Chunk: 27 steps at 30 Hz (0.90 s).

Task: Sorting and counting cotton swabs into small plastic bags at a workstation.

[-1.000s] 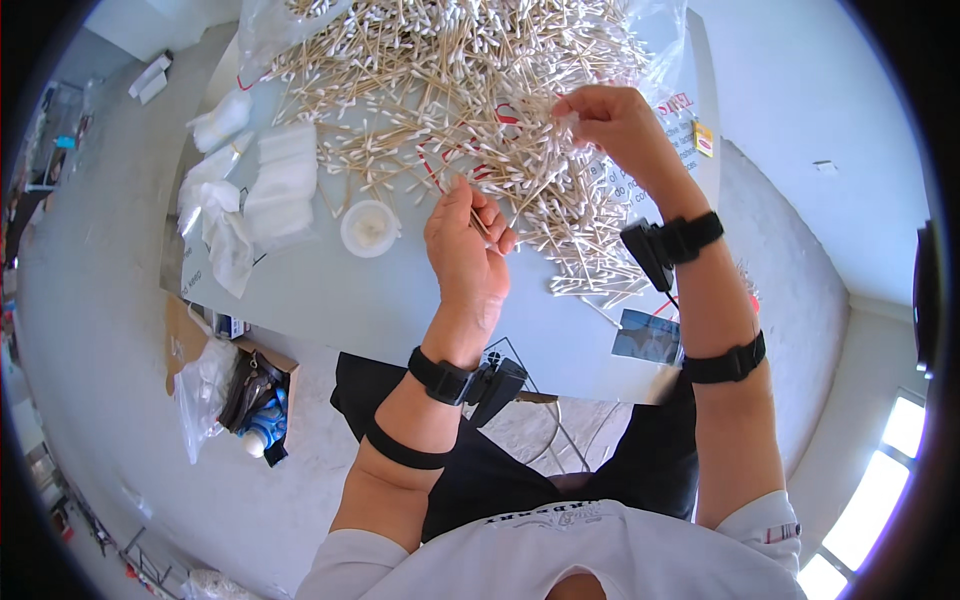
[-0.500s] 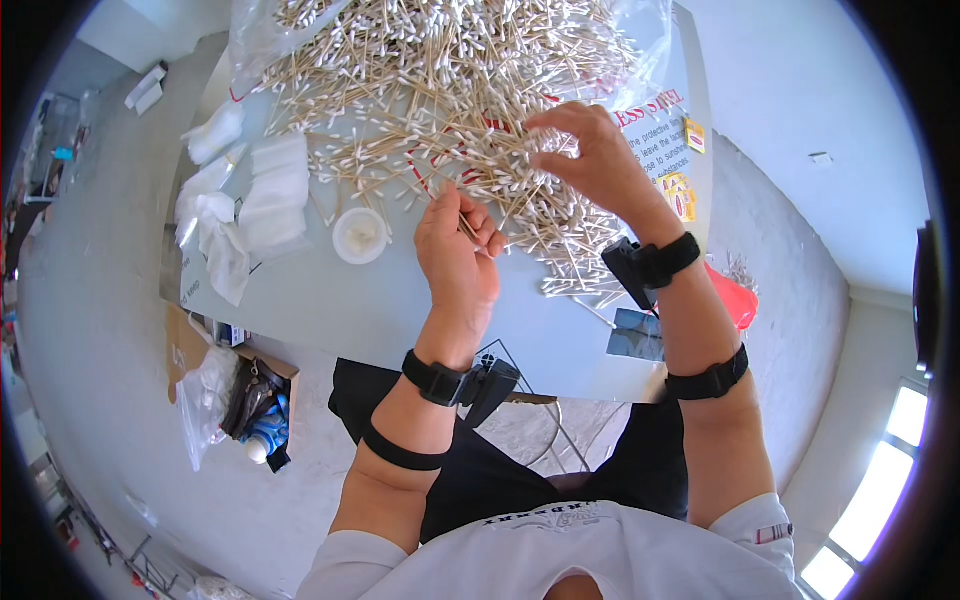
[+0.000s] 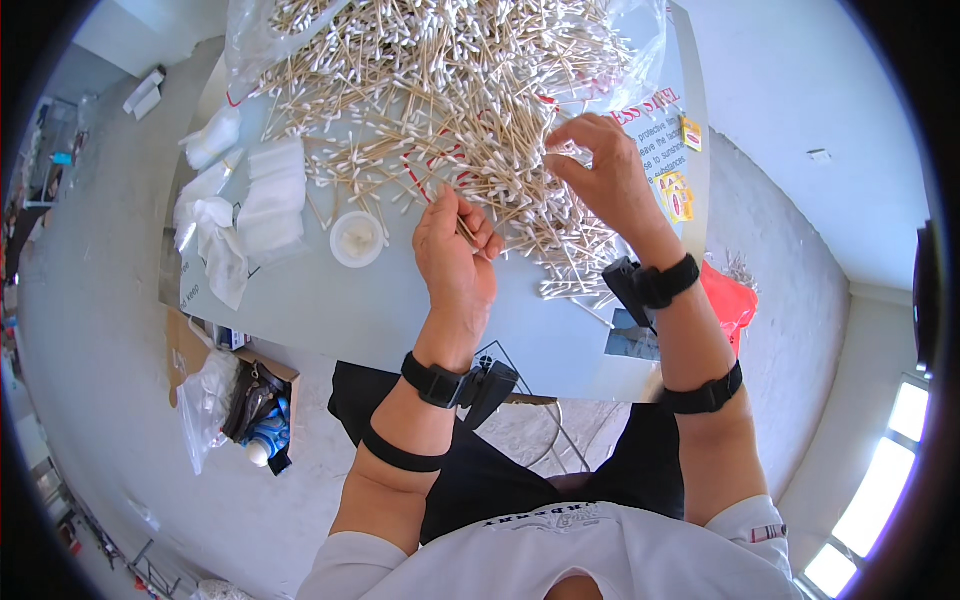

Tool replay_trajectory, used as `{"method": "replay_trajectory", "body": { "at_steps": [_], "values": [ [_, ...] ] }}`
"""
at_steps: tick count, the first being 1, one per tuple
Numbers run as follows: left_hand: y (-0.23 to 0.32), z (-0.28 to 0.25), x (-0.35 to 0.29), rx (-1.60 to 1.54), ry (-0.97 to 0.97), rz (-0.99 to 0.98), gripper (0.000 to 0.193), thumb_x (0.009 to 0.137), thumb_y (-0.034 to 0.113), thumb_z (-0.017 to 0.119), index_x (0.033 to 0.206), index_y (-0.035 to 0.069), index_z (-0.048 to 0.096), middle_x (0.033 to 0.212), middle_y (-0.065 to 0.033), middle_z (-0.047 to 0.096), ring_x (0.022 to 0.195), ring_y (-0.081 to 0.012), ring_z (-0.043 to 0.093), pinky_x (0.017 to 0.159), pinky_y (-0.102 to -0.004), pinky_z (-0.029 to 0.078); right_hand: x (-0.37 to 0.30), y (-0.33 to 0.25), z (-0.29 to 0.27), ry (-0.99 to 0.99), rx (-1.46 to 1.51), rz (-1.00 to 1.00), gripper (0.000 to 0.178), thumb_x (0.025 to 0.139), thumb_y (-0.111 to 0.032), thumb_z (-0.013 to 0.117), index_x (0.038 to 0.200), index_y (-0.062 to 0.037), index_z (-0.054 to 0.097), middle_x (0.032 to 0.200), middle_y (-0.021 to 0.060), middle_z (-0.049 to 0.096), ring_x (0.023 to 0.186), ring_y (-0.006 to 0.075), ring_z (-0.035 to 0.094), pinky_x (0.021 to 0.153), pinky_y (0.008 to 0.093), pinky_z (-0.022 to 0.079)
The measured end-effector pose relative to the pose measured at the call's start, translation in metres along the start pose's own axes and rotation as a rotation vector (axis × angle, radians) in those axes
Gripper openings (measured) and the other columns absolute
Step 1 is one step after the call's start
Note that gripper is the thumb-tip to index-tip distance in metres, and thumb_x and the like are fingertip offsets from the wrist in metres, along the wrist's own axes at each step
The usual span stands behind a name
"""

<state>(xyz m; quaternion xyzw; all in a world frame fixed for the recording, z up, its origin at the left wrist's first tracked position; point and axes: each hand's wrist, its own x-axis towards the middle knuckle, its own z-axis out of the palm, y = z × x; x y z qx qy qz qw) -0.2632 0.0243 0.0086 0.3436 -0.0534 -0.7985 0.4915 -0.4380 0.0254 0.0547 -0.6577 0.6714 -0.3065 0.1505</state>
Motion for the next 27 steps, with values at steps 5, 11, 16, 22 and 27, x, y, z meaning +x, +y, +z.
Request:
{"method": "replay_trajectory", "body": {
  "at_steps": [5, 11, 16, 22, 27],
  "values": [
    [0.001, -0.001, 0.000, -0.005, 0.000, 0.005, 0.027, 0.094, 0.027, 0.045, 0.073, 0.009, 0.042, 0.062, -0.0005, 0.038, 0.052, -0.0109, 0.034, 0.046, -0.0259, 0.030, 0.011, 0.006, 0.008, -0.001, -0.259, -0.142, 0.013, 0.070, -0.017, 0.067, 0.080, -0.0092, 0.066, 0.092, 0.0086, 0.059, 0.089, 0.0295, 0.051, 0.079, 0.0393, 0.043],
    [0.001, -0.003, 0.002, -0.017, -0.027, -0.019, 0.028, 0.095, 0.027, 0.044, 0.073, 0.010, 0.042, 0.061, 0.0000, 0.037, 0.052, -0.0110, 0.034, 0.047, -0.0260, 0.030, 0.034, 0.003, 0.011, 0.096, -0.220, -0.232, 0.013, 0.073, -0.020, 0.066, 0.083, -0.0118, 0.068, 0.094, 0.0081, 0.058, 0.090, 0.0284, 0.051, 0.080, 0.0385, 0.042],
    [0.001, -0.002, 0.002, -0.042, 0.009, -0.013, 0.029, 0.093, 0.027, 0.050, 0.071, 0.009, 0.043, 0.060, 0.0003, 0.039, 0.051, -0.0095, 0.033, 0.045, -0.0252, 0.029, 0.040, -0.003, 0.029, 0.077, -0.343, -0.396, 0.020, 0.074, -0.028, 0.064, 0.083, -0.0108, 0.069, 0.096, 0.0097, 0.058, 0.091, 0.0298, 0.051, 0.082, 0.0378, 0.041],
    [0.005, 0.000, 0.000, -0.010, 0.006, -0.012, 0.028, 0.095, 0.027, 0.043, 0.072, 0.010, 0.042, 0.061, 0.0001, 0.038, 0.052, -0.0109, 0.034, 0.046, -0.0264, 0.030, 0.029, -0.001, 0.001, -0.168, -0.476, 0.001, 0.025, 0.073, -0.028, 0.064, 0.068, -0.0030, 0.064, 0.072, 0.0161, 0.059, 0.079, 0.0333, 0.056, 0.074, 0.0407, 0.045],
    [0.002, -0.002, 0.002, -0.027, -0.003, -0.011, 0.029, 0.094, 0.027, 0.046, 0.071, 0.010, 0.042, 0.060, 0.0003, 0.038, 0.051, -0.0102, 0.033, 0.045, -0.0258, 0.029, 0.030, 0.014, -0.002, -0.088, -0.285, 0.048, 0.021, 0.073, -0.023, 0.062, 0.068, -0.0027, 0.061, 0.068, 0.0161, 0.060, 0.069, 0.0341, 0.059, 0.064, 0.0430, 0.047]
  ]
}}
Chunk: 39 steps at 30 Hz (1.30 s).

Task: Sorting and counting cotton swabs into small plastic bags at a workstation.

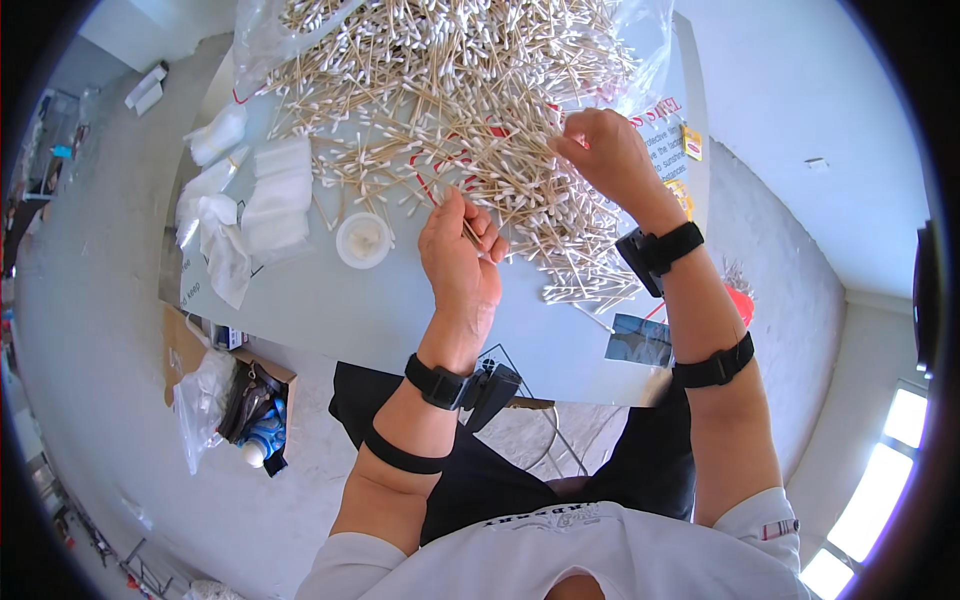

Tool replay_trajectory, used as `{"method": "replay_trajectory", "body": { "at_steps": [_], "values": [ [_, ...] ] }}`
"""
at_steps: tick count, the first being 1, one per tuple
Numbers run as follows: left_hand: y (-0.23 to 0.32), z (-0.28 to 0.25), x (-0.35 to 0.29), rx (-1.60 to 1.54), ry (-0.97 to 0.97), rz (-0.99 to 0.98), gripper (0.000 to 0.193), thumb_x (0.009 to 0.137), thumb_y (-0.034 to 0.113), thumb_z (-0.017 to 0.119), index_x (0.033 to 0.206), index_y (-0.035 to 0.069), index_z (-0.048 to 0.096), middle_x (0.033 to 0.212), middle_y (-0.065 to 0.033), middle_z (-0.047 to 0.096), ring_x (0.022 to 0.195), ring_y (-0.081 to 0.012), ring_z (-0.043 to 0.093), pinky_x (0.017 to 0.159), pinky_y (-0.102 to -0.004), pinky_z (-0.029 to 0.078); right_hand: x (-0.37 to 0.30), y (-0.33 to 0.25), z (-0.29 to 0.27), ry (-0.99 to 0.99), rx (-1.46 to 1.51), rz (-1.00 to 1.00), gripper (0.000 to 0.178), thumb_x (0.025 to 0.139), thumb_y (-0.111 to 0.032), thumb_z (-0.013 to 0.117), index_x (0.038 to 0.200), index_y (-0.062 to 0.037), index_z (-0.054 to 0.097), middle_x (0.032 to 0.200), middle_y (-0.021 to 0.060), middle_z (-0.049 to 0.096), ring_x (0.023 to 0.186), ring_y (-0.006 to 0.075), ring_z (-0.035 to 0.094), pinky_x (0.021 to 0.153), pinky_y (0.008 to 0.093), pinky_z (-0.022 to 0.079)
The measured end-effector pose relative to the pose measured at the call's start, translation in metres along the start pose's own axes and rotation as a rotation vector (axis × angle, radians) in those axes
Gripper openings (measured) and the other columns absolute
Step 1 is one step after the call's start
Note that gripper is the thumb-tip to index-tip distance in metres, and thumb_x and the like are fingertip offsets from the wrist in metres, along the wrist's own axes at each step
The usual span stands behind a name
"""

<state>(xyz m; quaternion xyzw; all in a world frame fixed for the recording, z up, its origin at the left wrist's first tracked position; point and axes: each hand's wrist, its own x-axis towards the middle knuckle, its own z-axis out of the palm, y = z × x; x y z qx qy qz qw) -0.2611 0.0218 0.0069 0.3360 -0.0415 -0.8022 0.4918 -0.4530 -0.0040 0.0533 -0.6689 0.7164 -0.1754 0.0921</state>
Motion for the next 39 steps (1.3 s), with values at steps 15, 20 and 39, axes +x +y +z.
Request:
{"method": "replay_trajectory", "body": {
  "at_steps": [15, 20, 39],
  "values": [
    [-0.002, 0.000, 0.001, -0.006, 0.025, -0.008, 0.029, 0.091, 0.029, 0.052, 0.070, 0.011, 0.043, 0.059, 0.0017, 0.040, 0.049, -0.0091, 0.033, 0.045, -0.0256, 0.027, 0.083, -0.069, 0.067, 0.067, -0.046, 0.114, 0.043, 0.069, -0.026, 0.066, 0.098, 0.0028, 0.052, 0.073, 0.0189, 0.062, 0.073, 0.0346, 0.064, 0.067, 0.0430, 0.051],
    [0.000, 0.002, 0.000, -0.019, 0.018, -0.013, 0.028, 0.091, 0.027, 0.052, 0.070, 0.011, 0.043, 0.059, 0.0015, 0.040, 0.049, -0.0091, 0.033, 0.045, -0.0258, 0.028, 0.081, -0.034, 0.043, 0.020, 0.155, 0.058, 0.019, 0.071, -0.014, 0.061, 0.078, 0.0032, 0.061, 0.066, 0.0121, 0.062, 0.064, 0.0214, 0.061, 0.061, 0.0311, 0.049],
    [-0.003, 0.003, -0.001, 0.015, 0.015, 0.018, 0.029, 0.092, 0.028, 0.051, 0.071, 0.009, 0.042, 0.059, 0.0003, 0.039, 0.049, -0.0098, 0.033, 0.044, -0.0262, 0.029, -0.007, 0.007, -0.036, -0.113, 0.372, 0.142, 0.013, 0.073, -0.011, 0.062, 0.071, 0.0019, 0.062, 0.059, 0.0083, 0.060, 0.057, 0.0135, 0.058, 0.054, 0.0263, 0.045]
  ]
}}
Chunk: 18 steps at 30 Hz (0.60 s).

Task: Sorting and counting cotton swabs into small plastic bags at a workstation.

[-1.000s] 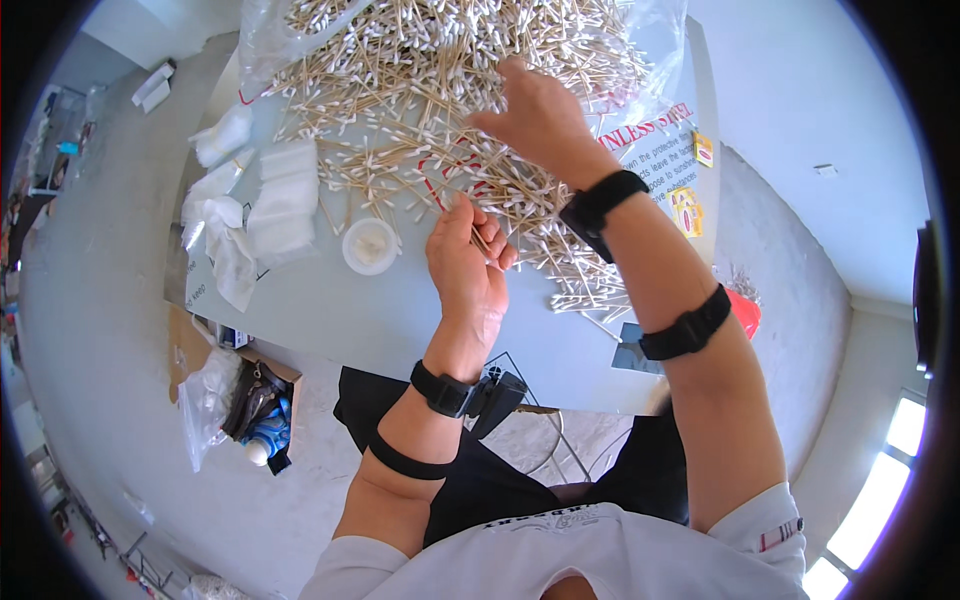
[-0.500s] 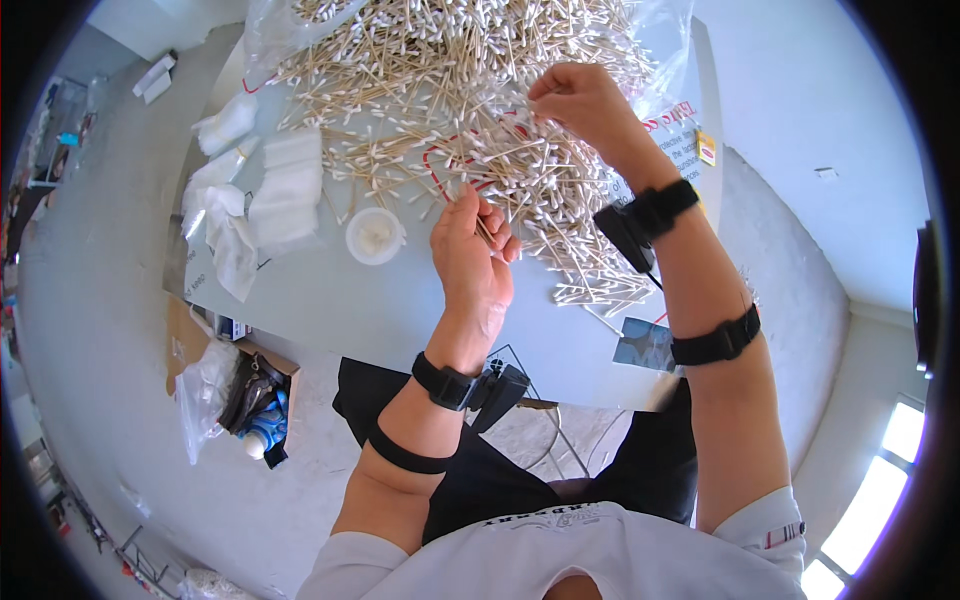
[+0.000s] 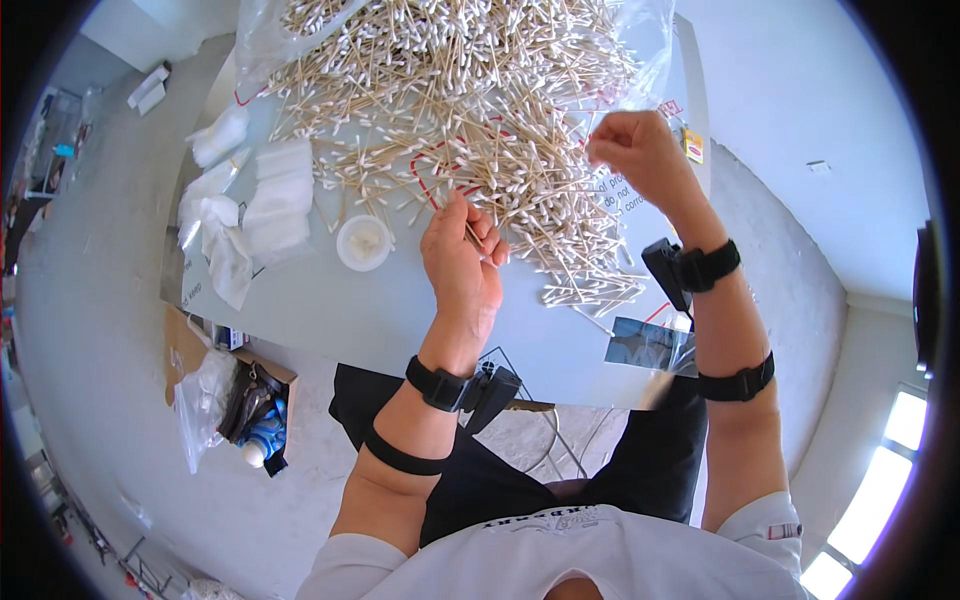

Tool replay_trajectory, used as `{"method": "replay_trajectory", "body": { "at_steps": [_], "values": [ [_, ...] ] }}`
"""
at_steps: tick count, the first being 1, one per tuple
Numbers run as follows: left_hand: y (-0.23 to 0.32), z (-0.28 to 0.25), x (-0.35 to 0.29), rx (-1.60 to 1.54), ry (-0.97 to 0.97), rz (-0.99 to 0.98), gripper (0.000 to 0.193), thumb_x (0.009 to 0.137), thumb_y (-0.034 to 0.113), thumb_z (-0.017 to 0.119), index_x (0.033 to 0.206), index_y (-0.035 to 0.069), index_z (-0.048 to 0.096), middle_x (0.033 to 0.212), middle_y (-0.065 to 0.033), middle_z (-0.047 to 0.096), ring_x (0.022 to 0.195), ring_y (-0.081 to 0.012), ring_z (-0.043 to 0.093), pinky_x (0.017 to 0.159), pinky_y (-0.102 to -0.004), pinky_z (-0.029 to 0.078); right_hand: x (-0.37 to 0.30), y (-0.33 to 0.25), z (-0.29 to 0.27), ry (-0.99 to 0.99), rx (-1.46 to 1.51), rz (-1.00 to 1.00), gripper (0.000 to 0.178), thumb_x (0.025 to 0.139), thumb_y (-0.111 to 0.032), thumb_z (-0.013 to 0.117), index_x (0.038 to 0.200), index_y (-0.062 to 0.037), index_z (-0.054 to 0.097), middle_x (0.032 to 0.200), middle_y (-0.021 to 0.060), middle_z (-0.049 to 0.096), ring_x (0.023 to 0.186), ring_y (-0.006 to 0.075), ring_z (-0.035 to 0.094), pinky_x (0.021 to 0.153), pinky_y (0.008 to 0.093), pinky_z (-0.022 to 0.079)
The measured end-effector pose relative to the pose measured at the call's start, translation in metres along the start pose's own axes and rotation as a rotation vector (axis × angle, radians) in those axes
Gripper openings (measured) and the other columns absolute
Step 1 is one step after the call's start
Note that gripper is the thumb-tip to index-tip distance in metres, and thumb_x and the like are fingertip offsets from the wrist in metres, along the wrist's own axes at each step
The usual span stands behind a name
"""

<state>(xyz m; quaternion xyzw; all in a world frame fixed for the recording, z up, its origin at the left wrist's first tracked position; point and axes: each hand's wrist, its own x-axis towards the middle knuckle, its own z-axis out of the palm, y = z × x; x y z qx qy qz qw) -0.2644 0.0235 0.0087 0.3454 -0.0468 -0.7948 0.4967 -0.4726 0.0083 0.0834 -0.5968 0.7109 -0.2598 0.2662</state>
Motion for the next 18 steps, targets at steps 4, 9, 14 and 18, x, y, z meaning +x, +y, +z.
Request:
{"method": "replay_trajectory", "body": {
  "at_steps": [4, 9, 14, 18],
  "values": [
    [0.001, 0.000, 0.000, 0.007, 0.029, -0.011, 0.029, 0.092, 0.029, 0.051, 0.071, 0.010, 0.042, 0.059, 0.0004, 0.040, 0.049, -0.0098, 0.034, 0.045, -0.0260, 0.029, 0.039, -0.006, 0.005, 0.270, -0.201, -0.171, 0.015, 0.070, -0.018, 0.064, 0.071, -0.0025, 0.062, 0.067, 0.0152, 0.062, 0.063, 0.0301, 0.061, 0.061, 0.0359, 0.049],
    [0.001, -0.004, 0.002, -0.005, 0.009, -0.013, 0.029, 0.092, 0.029, 0.052, 0.071, 0.010, 0.043, 0.060, 0.0006, 0.040, 0.050, -0.0096, 0.035, 0.044, -0.0257, 0.030, 0.087, -0.006, 0.034, 0.292, -0.466, -0.164, 0.032, 0.072, -0.026, 0.068, 0.089, -0.0007, 0.057, 0.074, 0.0152, 0.062, 0.072, 0.0293, 0.061, 0.067, 0.0382, 0.047],
    [0.000, -0.007, 0.003, -0.042, -0.021, -0.027, 0.029, 0.091, 0.029, 0.053, 0.072, 0.010, 0.044, 0.060, 0.0011, 0.041, 0.050, -0.0094, 0.036, 0.044, -0.0257, 0.030, 0.108, -0.008, 0.059, 0.209, -0.609, 0.009, 0.049, 0.070, -0.032, 0.068, 0.101, 0.0018, 0.051, 0.089, 0.0223, 0.063, 0.089, 0.0346, 0.062, 0.080, 0.0414, 0.050],
    [0.000, -0.004, 0.003, -0.032, -0.012, -0.030, 0.029, 0.091, 0.029, 0.053, 0.072, 0.010, 0.044, 0.060, 0.0012, 0.041, 0.051, -0.0094, 0.036, 0.044, -0.0257, 0.030, 0.119, 0.004, 0.049, 0.274, -0.524, -0.012, 0.037, 0.069, -0.030, 0.068, 0.089, -0.0018, 0.055, 0.083, 0.0206, 0.063, 0.080, 0.0382, 0.061, 0.074, 0.0443, 0.048]
  ]
}}
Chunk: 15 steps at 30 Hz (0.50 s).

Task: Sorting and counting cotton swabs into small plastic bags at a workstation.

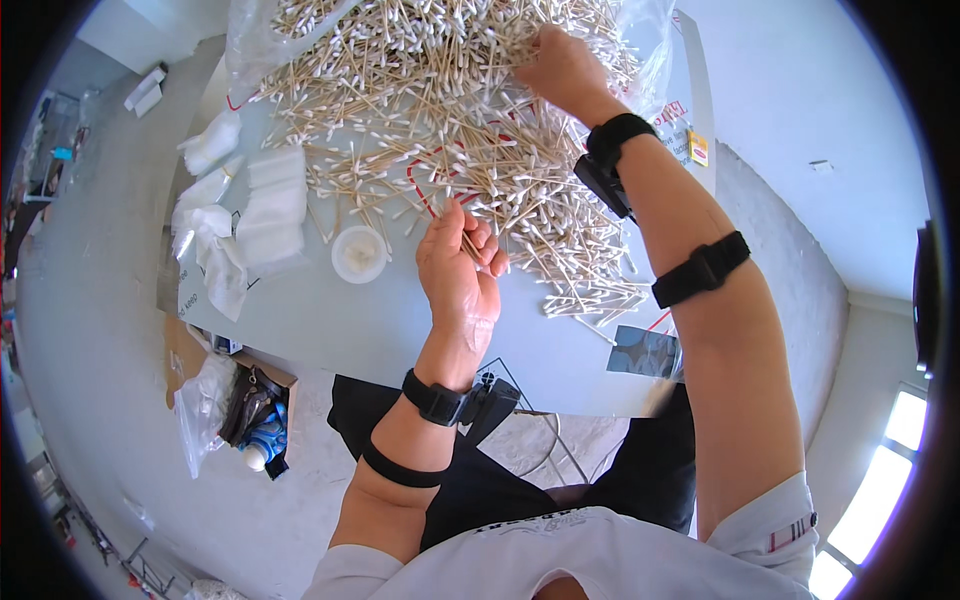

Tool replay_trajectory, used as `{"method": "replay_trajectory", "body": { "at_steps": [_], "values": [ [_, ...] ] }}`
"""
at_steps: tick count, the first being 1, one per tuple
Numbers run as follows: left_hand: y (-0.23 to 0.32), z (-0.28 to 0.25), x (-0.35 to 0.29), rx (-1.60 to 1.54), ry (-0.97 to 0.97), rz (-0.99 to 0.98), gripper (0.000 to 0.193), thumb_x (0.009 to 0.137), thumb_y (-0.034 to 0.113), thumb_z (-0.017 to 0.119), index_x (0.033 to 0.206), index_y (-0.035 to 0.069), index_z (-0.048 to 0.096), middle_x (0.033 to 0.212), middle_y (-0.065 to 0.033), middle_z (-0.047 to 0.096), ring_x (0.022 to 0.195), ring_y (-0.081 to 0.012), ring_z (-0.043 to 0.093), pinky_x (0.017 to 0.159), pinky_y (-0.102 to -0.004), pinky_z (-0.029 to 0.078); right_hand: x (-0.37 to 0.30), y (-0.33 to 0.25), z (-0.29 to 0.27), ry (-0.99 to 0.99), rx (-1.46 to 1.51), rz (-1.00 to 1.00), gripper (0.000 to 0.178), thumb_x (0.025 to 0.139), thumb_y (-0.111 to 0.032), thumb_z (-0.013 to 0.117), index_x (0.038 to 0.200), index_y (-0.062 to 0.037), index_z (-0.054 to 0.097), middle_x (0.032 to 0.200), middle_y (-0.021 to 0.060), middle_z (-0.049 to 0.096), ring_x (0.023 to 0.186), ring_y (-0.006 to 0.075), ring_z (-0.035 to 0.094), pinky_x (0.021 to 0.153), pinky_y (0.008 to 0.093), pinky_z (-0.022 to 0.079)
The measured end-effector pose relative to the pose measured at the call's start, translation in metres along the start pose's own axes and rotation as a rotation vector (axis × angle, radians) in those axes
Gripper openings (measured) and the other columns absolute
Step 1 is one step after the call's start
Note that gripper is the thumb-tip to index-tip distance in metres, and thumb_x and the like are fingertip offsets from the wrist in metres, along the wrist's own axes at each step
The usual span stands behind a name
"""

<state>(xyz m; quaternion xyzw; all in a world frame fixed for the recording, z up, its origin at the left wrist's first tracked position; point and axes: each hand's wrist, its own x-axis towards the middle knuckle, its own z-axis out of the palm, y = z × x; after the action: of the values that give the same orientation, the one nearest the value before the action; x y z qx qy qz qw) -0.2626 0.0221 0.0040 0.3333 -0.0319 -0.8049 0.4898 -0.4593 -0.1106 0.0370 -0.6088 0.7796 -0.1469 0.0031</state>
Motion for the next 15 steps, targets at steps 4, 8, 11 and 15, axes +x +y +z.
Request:
{"method": "replay_trajectory", "body": {
  "at_steps": [4, 8, 11, 15],
  "values": [
    [-0.001, 0.000, 0.000, 0.017, 0.002, 0.011, 0.029, 0.091, 0.029, 0.053, 0.071, 0.010, 0.044, 0.060, 0.0010, 0.041, 0.050, -0.0098, 0.036, 0.044, -0.0255, 0.030, 0.000, 0.024, -0.020, 0.006, 0.298, -0.024, 0.026, 0.067, -0.023, 0.067, 0.076, 0.0006, 0.061, 0.072, 0.0159, 0.064, 0.068, 0.0276, 0.064, 0.064, 0.0361, 0.049],
    [0.002, -0.002, -0.001, 0.023, -0.006, 0.014, 0.029, 0.092, 0.029, 0.052, 0.071, 0.010, 0.044, 0.060, 0.0008, 0.041, 0.050, -0.0100, 0.036, 0.044, -0.0257, 0.030, -0.032, 0.027, -0.036, -0.128, 0.706, 0.043, 0.016, 0.069, -0.013, 0.067, 0.077, -0.0001, 0.063, 0.065, 0.0061, 0.061, 0.061, 0.0116, 0.058, 0.054, 0.0264, 0.043],
    [0.002, 0.000, -0.001, 0.021, 0.004, 0.005, 0.029, 0.092, 0.028, 0.051, 0.071, 0.010, 0.043, 0.060, 0.0007, 0.041, 0.050, -0.0100, 0.035, 0.044, -0.0258, 0.030, -0.062, 0.028, -0.044, -0.209, 0.802, 0.055, 0.017, 0.074, -0.006, 0.067, 0.089, -0.0005, 0.062, 0.074, 0.0029, 0.063, 0.066, 0.0067, 0.055, 0.058, 0.0208, 0.042],
    [0.002, 0.003, -0.002, 0.040, 0.006, 0.013, 0.029, 0.092, 0.028, 0.051, 0.071, 0.009, 0.043, 0.060, 0.0003, 0.039, 0.050, -0.0099, 0.033, 0.045, -0.0261, 0.030, -0.097, 0.034, -0.052, -0.253, 0.966, 0.011, 0.015, 0.076, -0.003, 0.068, 0.088, 0.0000, 0.059, 0.085, 0.0033, 0.062, 0.072, 0.0069, 0.055, 0.063, 0.0210, 0.044]
  ]
}}
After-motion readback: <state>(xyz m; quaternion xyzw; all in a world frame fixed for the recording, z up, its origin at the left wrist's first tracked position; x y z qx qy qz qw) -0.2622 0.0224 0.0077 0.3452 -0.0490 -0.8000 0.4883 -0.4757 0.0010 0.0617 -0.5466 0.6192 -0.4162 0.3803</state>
